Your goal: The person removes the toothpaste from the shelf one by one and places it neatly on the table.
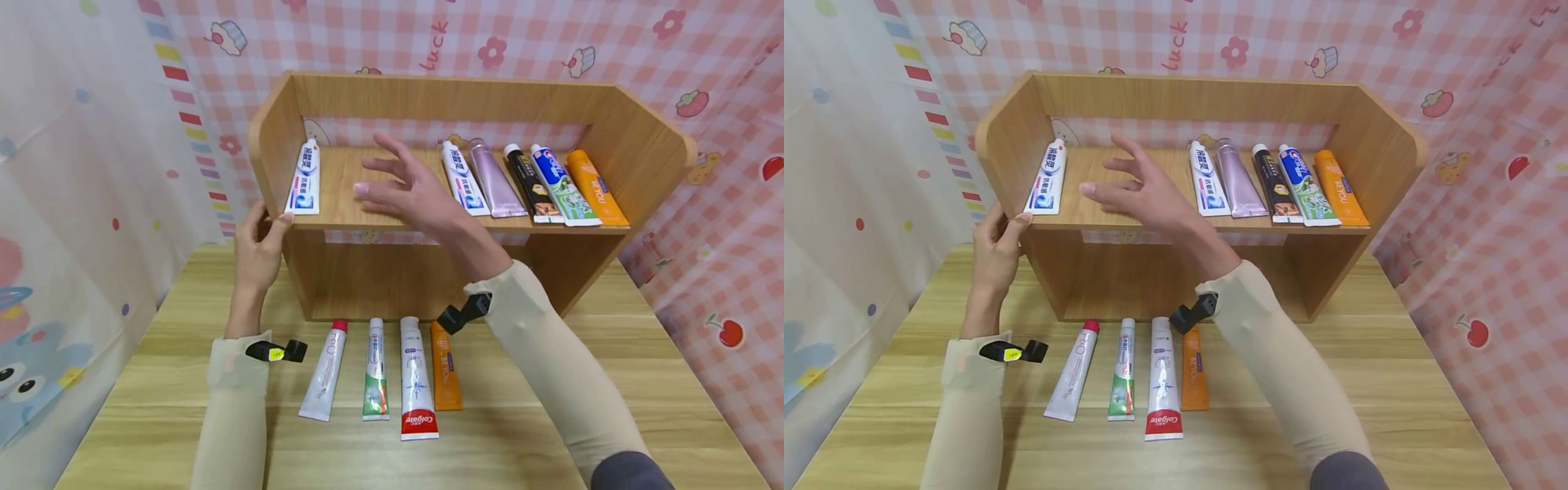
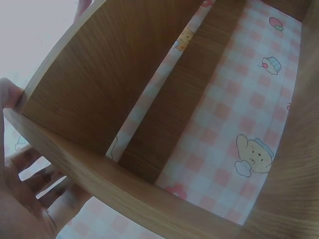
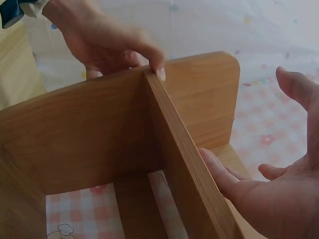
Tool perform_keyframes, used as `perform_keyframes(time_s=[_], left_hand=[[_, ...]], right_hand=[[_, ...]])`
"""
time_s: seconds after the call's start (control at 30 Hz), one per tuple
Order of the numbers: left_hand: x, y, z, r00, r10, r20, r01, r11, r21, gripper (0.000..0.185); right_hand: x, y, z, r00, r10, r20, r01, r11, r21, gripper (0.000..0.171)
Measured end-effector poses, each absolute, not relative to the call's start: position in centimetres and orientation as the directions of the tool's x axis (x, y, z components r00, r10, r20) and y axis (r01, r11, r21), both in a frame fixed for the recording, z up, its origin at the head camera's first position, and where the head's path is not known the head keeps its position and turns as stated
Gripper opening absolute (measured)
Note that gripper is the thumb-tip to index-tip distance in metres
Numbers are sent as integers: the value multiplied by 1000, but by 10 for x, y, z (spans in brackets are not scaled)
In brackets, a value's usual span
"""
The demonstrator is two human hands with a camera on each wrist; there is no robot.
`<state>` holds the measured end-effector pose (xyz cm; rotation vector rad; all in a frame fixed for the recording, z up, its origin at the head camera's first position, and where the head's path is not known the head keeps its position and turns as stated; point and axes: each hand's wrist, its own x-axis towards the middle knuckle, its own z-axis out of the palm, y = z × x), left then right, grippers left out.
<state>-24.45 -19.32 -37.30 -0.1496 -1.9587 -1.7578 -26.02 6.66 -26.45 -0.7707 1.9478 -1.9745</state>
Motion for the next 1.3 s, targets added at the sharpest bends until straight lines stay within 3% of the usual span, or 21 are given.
perform_keyframes(time_s=[0.63,1.0,1.3], left_hand=[[-244,-194,-373,-870,-240,431,405,154,901,42],[-244,-192,-375,-869,-237,435,410,147,900,39],[-245,-193,-374,-861,-252,442,418,145,897,38]], right_hand=[[-305,42,-248,-800,-600,-12,13,2,-1000,93],[-324,20,-243,-812,-565,-143,149,35,-988,83],[-323,7,-245,-831,-532,-163,152,65,-986,80]])
